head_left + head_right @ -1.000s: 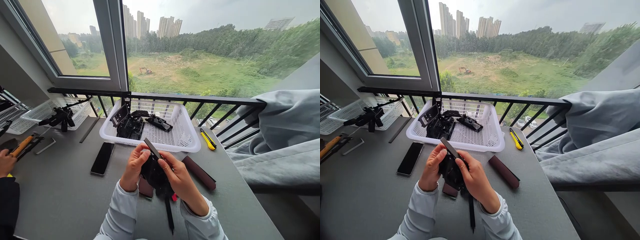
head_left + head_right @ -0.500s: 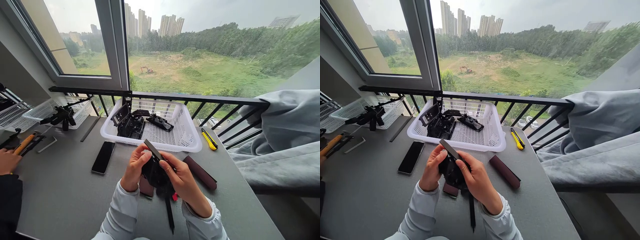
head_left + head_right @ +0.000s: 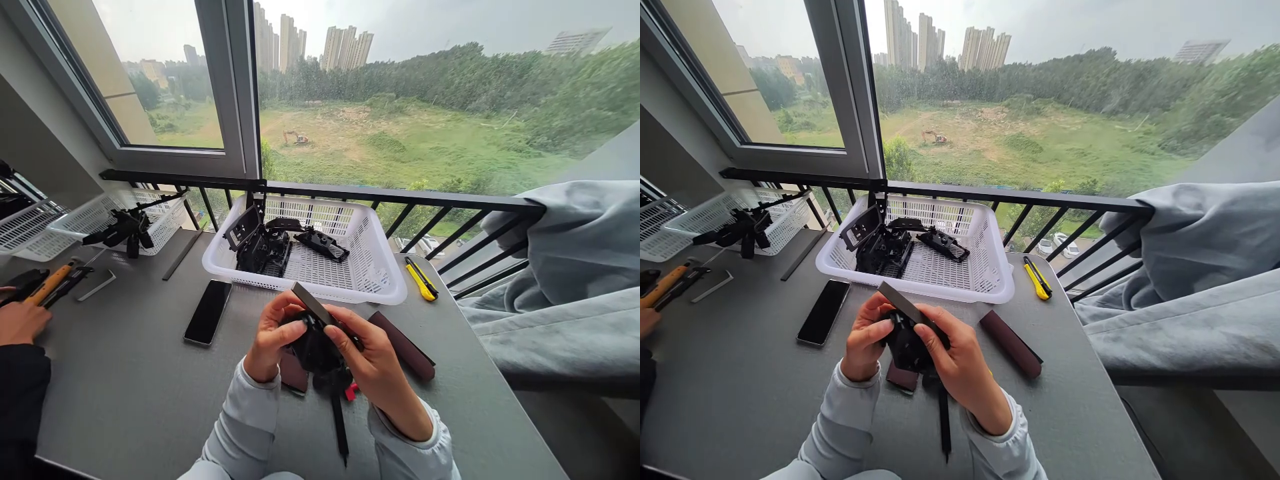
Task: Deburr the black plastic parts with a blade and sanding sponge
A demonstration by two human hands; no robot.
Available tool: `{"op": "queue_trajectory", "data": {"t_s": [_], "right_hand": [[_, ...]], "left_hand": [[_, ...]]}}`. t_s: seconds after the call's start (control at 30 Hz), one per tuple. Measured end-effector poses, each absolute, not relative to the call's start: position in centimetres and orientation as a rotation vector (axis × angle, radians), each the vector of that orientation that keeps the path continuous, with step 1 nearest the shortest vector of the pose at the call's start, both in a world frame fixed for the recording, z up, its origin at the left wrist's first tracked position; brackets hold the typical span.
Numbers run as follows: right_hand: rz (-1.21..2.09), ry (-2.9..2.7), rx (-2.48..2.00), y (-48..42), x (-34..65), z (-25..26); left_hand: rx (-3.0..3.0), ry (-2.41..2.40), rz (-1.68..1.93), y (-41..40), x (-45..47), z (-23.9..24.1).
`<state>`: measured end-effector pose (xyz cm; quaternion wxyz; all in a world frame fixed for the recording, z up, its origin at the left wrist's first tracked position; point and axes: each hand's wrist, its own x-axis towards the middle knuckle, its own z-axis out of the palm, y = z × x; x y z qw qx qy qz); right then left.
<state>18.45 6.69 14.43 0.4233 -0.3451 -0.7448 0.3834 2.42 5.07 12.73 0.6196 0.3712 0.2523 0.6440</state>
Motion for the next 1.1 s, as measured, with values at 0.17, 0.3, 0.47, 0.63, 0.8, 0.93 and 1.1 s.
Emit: {"op": "queue_trajectory", "data": {"t_s": [0.17, 0.3, 0.47, 0.63, 0.8, 0.93, 1.1], "right_hand": [[0.846, -1.870, -0.872, 6.3, 18.6, 14.8], [0.790, -1.894, -0.823, 6.1, 18.5, 15.0], [0.767, -1.926, -0.794, 6.0, 18.7, 15.0], [0.785, -1.909, -0.810, 6.3, 18.8, 14.9], [0.886, -1.883, -0.864, 6.4, 18.7, 14.9], [0.964, -1.870, -0.879, 6.6, 18.6, 15.0], [0.875, -1.793, -0.882, 6.9, 18.4, 14.8]], "left_hand": [[0.885, 0.644, 1.500, 5.1, 2.4, 12.3], [0.905, 0.645, 1.510, 5.0, 2.3, 11.9], [0.893, 0.525, 1.514, 5.0, 2.2, 11.9], [0.899, 0.623, 1.451, 5.0, 2.2, 12.0], [0.954, 0.692, 1.460, 5.0, 2.3, 12.0], [0.976, 0.679, 1.440, 4.9, 2.3, 12.2], [0.958, 0.689, 1.472, 4.8, 2.4, 13.0]]}}
